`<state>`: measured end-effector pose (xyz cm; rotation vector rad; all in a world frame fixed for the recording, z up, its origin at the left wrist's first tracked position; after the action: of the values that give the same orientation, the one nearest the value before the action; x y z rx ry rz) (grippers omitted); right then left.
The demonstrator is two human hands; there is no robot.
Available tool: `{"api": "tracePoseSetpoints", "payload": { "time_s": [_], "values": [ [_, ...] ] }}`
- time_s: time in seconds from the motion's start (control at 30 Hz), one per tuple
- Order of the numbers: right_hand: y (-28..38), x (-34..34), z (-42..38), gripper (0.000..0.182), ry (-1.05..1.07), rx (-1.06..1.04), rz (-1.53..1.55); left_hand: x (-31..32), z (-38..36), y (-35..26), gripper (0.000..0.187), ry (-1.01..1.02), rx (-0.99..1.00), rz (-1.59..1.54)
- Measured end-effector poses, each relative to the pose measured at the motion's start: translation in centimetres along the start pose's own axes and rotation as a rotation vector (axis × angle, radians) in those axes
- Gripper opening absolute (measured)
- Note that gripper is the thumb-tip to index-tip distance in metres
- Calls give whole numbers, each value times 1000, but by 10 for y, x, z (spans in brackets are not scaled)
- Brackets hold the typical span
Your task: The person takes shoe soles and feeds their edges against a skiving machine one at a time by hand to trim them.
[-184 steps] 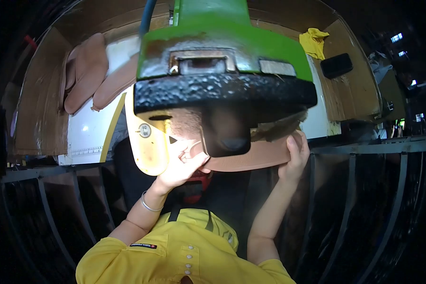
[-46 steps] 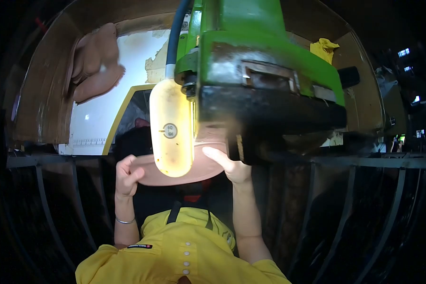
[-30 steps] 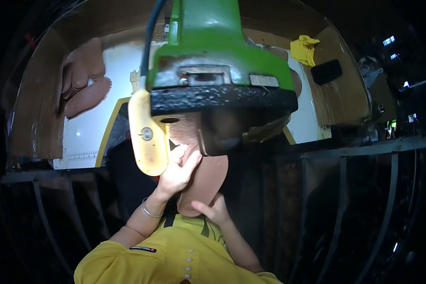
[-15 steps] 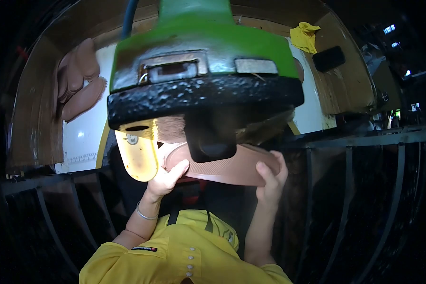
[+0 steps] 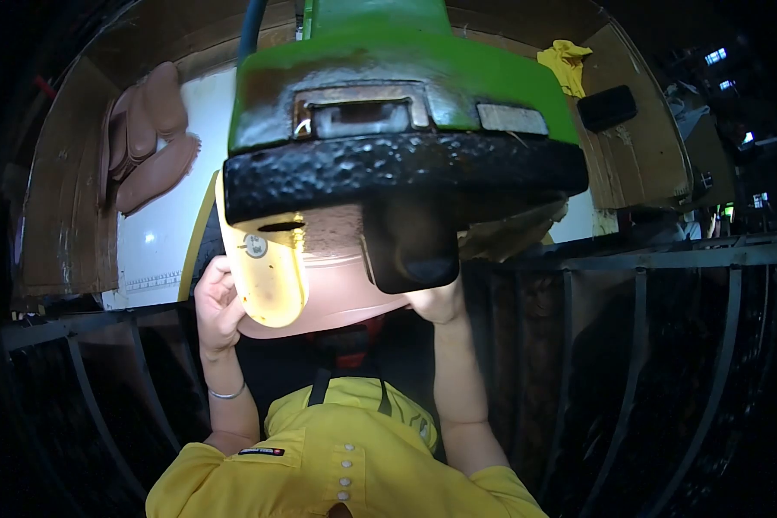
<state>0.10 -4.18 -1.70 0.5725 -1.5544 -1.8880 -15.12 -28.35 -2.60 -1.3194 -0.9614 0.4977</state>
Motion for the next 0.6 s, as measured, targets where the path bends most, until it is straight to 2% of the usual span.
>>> {"api": "tracePoseSetpoints", "payload": {
  "time_s": [0.03, 0.1, 0.13, 0.2, 0.27, 0.37, 0.47, 0.53, 0.57, 0.6],
  "values": [
    [3, 4, -1, 30, -5, -1, 0, -11, -4, 5, 26, -14, -18, 13],
    [8, 34, -8, 31, 245, 97, -343, -29, -13, 19, 21, -35, -76, 16],
    [10, 43, -6, 31, 237, 98, -342, -30, -19, 22, 21, -28, -77, 19],
    [15, 49, 2, 29, 58, 129, 40, -30, -34, 37, 23, 30, -192, 55],
    [10, 50, 0, 29, 117, 179, 12, -21, -51, 59, 25, 68, -242, 111],
    [14, 51, 3, 30, 85, 109, -32, 13, -75, 96, 21, 143, -346, 152],
    [22, 54, 0, 35, 6, 55, 21, 61, -84, 101, 29, 169, -302, 231],
    [54, 49, -1, 41, -48, -31, -85, 76, -77, 96, 30, 252, -215, 417],
    [32, 26, -12, 46, -64, 100, -204, 73, -66, 90, 30, 255, -102, 488],
    [97, 21, 3, 49, -23, -262, -478, 63, -48, 78, 35, 296, -16, 552]
  ]
}}
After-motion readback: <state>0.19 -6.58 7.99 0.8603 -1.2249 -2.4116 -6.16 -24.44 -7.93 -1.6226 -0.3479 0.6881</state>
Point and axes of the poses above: each hand's wrist, its own z-axis towards the middle knuckle, its own x-axis out of the palm, y = z × x, the point moved 8 cm from there along z, towards the middle knuckle, and after that the axes turned 8 degrees about -y, right-handed, at the moved point
